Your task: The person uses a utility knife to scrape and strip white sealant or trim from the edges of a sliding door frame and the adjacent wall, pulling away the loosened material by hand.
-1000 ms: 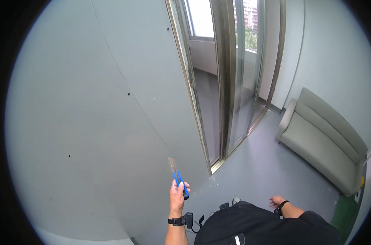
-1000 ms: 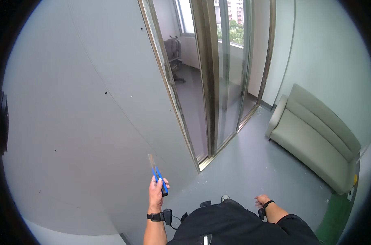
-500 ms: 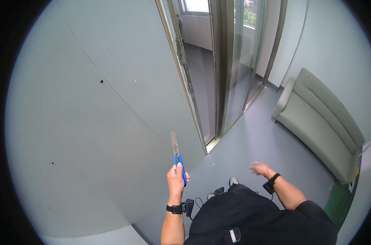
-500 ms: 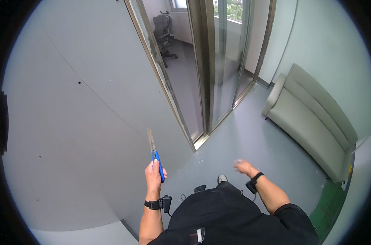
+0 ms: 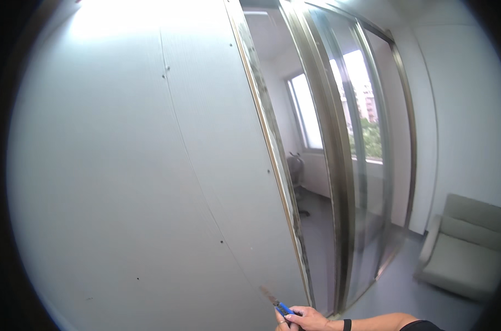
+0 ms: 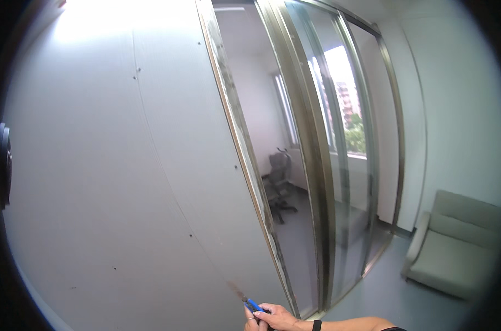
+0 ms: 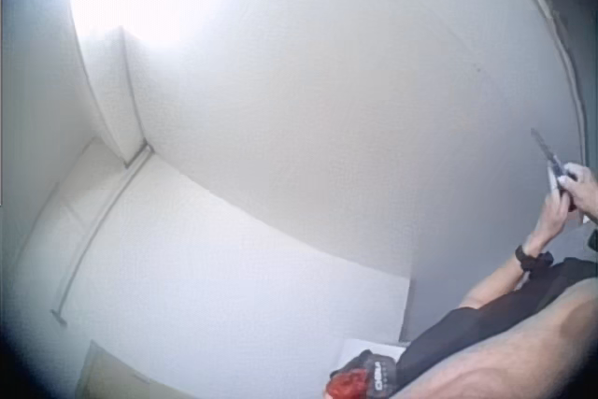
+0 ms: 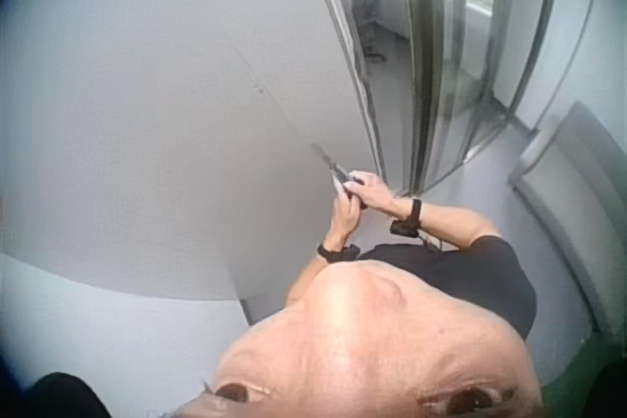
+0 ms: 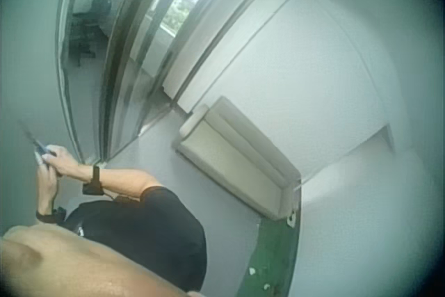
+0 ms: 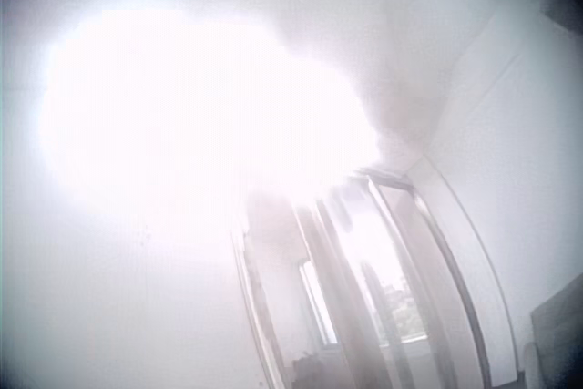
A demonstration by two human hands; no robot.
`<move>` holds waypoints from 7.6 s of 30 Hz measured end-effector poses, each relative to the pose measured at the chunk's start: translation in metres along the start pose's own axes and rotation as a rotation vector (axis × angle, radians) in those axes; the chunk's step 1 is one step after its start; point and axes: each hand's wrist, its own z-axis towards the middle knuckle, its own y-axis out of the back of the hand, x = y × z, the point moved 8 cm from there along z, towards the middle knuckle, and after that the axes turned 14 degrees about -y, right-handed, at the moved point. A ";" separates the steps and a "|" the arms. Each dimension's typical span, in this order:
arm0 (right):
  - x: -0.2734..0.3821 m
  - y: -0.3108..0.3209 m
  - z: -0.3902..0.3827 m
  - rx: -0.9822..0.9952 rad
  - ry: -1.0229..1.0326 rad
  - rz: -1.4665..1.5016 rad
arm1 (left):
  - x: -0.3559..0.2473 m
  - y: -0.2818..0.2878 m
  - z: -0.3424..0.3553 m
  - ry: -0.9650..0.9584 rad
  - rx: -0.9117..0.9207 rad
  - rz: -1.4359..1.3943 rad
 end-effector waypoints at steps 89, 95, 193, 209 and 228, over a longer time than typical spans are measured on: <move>0.415 0.329 0.168 -0.171 0.638 -0.489 | 0.111 -0.142 -0.128 0.458 -0.441 0.127; 0.357 0.290 0.157 -0.214 0.806 -0.732 | 0.106 -0.148 -0.150 0.503 -0.420 0.079; -0.440 0.027 0.164 -0.081 0.740 -0.753 | 0.374 -0.395 -0.385 0.807 -0.708 -0.186; -0.690 -0.020 0.178 0.234 0.549 -0.888 | 0.367 -0.418 -0.409 0.945 -0.748 -0.195; -0.749 -0.043 0.199 0.334 0.372 -0.926 | 0.387 -0.469 -0.442 1.176 -0.760 -0.315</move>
